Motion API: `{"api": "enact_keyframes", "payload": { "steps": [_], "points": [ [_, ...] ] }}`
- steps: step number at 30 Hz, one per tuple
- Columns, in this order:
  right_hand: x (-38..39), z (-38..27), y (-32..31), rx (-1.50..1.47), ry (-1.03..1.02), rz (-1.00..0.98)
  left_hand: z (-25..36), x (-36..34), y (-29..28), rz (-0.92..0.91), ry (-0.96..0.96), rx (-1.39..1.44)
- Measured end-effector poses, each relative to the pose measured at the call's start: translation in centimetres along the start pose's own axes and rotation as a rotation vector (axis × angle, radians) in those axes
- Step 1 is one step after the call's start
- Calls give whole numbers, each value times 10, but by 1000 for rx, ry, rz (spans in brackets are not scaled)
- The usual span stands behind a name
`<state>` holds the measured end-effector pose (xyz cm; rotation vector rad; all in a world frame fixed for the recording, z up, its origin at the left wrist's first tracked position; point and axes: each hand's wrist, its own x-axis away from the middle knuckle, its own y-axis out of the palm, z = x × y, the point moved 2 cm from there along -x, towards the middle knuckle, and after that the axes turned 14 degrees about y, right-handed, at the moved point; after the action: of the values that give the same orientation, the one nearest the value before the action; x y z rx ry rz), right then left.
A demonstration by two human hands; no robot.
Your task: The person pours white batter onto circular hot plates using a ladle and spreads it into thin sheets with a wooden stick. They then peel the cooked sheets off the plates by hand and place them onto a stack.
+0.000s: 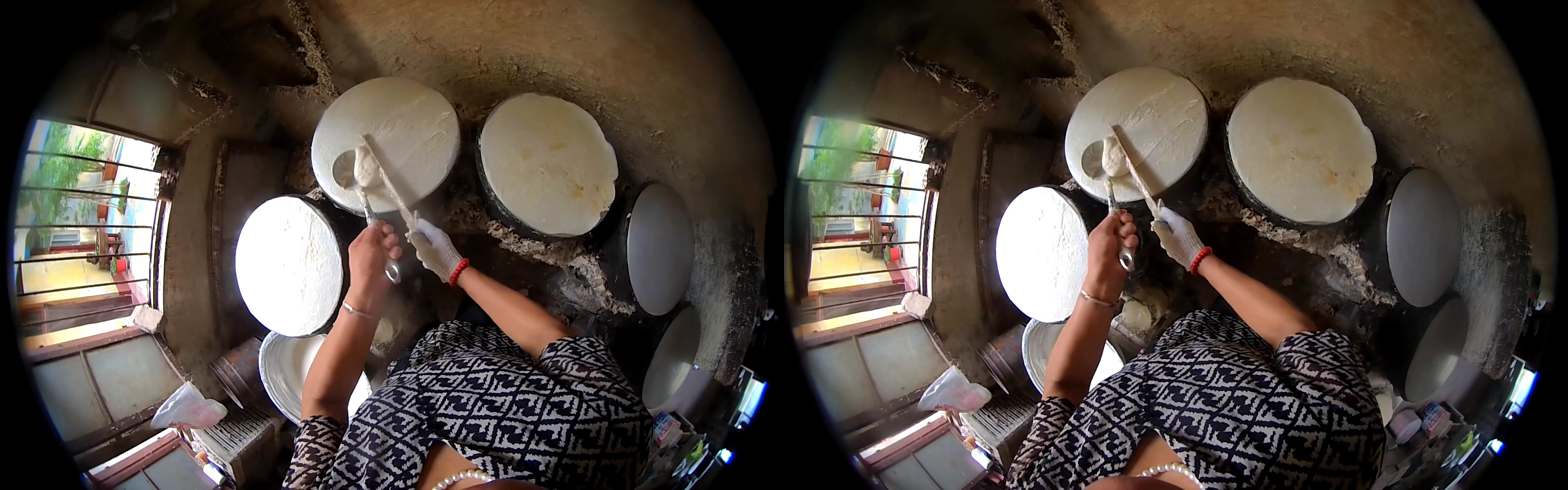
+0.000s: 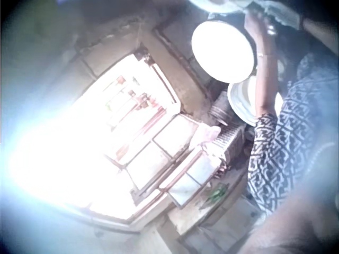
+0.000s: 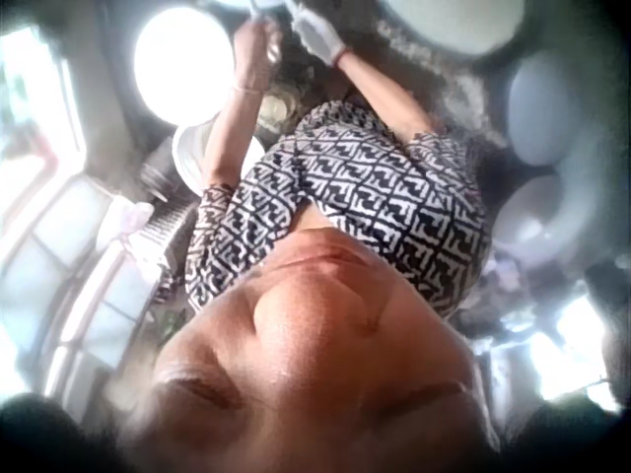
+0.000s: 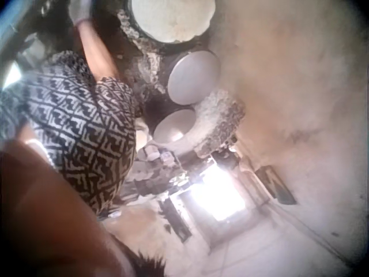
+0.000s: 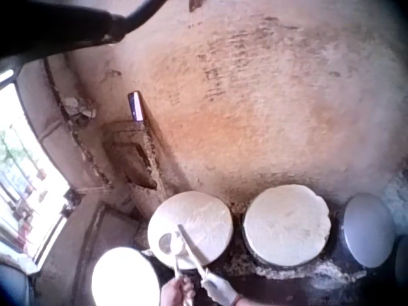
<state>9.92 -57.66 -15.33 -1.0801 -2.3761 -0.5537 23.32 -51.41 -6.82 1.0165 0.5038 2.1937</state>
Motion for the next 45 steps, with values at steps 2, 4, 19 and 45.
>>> {"api": "enact_keyframes", "payload": {
  "steps": [2,4,19,45],
  "points": [
    [7,-19,-12,210,-232,102,17,14,12,-116,-283,669],
    [29,-57,-26,545,-629,225,48,49,22,-175,-238,780],
    [-40,-65,-97,716,-383,-65,79,132,52,-40,196,-74],
    [33,49,-79,619,-527,299,-67,125,-93,14,-164,-251]
  ]
}}
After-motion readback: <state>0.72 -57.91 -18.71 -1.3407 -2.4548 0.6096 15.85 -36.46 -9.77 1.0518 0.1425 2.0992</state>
